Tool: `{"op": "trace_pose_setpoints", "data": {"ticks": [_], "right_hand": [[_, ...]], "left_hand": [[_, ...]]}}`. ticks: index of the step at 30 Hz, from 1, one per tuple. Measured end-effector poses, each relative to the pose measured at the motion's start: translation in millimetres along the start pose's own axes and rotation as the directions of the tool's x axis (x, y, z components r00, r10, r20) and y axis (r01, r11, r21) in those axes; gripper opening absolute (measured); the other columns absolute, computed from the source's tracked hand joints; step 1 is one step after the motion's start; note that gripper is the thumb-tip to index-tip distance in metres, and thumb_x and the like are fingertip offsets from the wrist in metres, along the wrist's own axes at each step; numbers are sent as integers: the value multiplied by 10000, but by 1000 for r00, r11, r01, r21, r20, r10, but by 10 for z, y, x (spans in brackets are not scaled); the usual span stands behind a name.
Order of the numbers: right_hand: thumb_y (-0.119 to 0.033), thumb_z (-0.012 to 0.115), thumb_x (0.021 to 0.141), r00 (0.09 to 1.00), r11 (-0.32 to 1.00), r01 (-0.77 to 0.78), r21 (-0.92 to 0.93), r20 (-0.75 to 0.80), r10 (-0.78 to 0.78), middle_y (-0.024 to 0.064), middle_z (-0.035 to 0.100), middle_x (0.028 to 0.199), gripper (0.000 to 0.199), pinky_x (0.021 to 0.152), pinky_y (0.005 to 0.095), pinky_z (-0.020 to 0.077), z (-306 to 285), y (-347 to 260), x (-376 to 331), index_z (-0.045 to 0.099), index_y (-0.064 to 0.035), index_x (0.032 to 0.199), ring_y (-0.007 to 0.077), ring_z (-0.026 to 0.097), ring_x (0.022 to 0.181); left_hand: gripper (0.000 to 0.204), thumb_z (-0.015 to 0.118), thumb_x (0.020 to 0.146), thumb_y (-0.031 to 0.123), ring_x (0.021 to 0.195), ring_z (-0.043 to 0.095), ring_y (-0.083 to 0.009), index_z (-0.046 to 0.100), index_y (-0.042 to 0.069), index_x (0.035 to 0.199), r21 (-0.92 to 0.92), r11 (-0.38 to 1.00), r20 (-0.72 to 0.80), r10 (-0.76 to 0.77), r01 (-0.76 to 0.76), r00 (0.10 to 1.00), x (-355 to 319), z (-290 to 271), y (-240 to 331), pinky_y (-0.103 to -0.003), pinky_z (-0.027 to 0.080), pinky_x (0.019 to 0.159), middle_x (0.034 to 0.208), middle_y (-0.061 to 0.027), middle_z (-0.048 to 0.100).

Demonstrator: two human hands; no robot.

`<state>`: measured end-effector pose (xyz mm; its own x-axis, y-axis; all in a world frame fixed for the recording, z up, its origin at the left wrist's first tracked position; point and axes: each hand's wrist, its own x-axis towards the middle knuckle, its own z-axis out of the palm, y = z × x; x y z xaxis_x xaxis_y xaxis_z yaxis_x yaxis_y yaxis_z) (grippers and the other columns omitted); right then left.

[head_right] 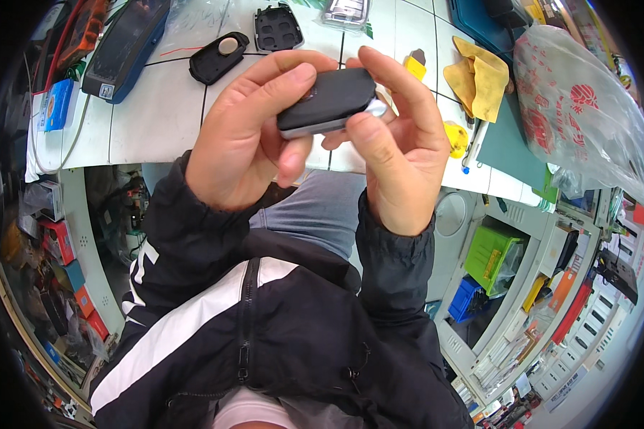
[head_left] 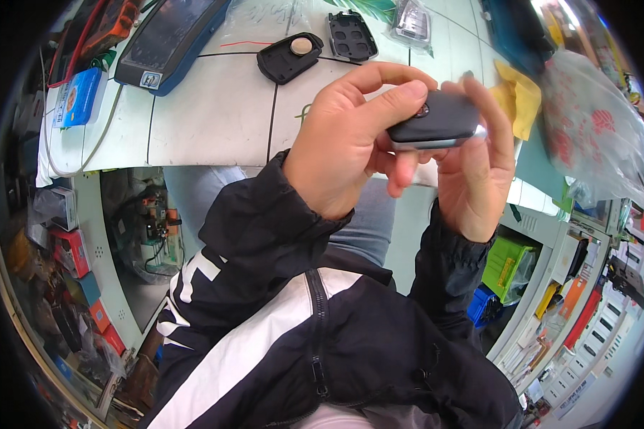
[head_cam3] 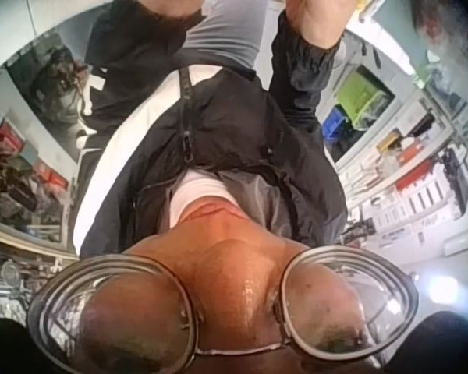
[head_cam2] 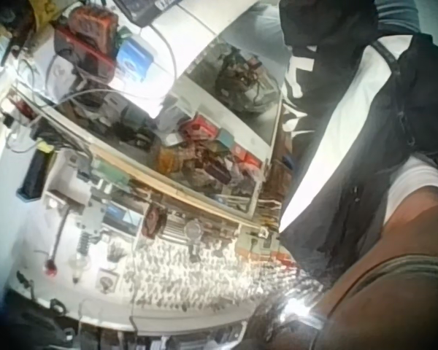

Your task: The person unpacks a car key fob and its components from plastic packaging. They use a yellow utility knife to pry open the fob casing, insert a circuit board, and reassemble the device.

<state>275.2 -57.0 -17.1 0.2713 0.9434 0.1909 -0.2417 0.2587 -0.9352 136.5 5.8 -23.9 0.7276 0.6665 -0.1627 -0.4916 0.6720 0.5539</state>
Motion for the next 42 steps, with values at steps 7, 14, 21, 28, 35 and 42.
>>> {"op": "trace_pose_setpoints", "data": {"ticks": [7, 14, 21, 28, 35, 42], "right_hand": [[-91, 580, 854, 972, 991, -98, -89, -221, 77, 101, 575, 1039, 306, 686, 211, 463, 41, -43, 20, 533, 15, 1137, 105, 561, 796], [22, 641, 793, 981, 977, -188, -102, -77, 181, 90, 592, 1006, 325, 781, 248, 474, 205, 22, -207, 553, 38, 1105, 128, 574, 911], [-7, 674, 777, 989, 941, -140, -307, 7, 149, 82, 600, 921, 256, 724, 238, 469, 279, -11, -190, 600, 34, 1018, 124, 578, 843], [-19, 676, 771, 996, 978, -40, -203, 75, 57, 88, 571, 951, 249, 741, 254, 452, 313, 28, -126, 599, 26, 1003, 151, 560, 876], [-23, 678, 776, 999, 978, 35, -203, 18, -32, 93, 537, 996, 256, 761, 266, 467, 270, 118, -178, 591, 16, 1013, 160, 549, 914], [-32, 677, 782, 999, 983, -1, -181, 52, 11, 93, 533, 954, 248, 731, 248, 492, 199, 103, -182, 590, 31, 1006, 159, 568, 880]], "left_hand": [[454, 660, 821, 131, 800, 635, -155, 476, 0, 1215, 104, 995, 35, 4, -8, 999, -113, 44, -85, -255, 529, 664, 941, -95, 633], [310, 665, 800, 41, 885, 578, -120, 535, -18, 1075, 105, 940, -188, 338, -323, 922, -272, -5, -231, -251, 492, 767, 986, -75, 589], [328, 691, 781, 60, 933, 555, -144, 537, -14, 1061, 125, 935, -65, 341, -331, 938, -326, -104, -102, -263, 424, 849, 1065, -99, 562], [291, 711, 758, 48, 949, 543, -165, 561, -2, 1002, 254, 813, 39, 533, -524, 845, -306, -159, -86, -271, 436, 826, 1028, -121, 553], [279, 696, 770, 43, 934, 554, -169, 565, -34, 1003, 615, 597, 160, 545, -515, 823, -292, -207, -14, -271, 439, 827, 1015, -133, 562], [263, 674, 807, 123, 880, 549, -154, 570, -43, 983, 615, 631, 123, 516, -473, 848, -331, -163, -12, -247, 422, 791, 948, -116, 569]]}}
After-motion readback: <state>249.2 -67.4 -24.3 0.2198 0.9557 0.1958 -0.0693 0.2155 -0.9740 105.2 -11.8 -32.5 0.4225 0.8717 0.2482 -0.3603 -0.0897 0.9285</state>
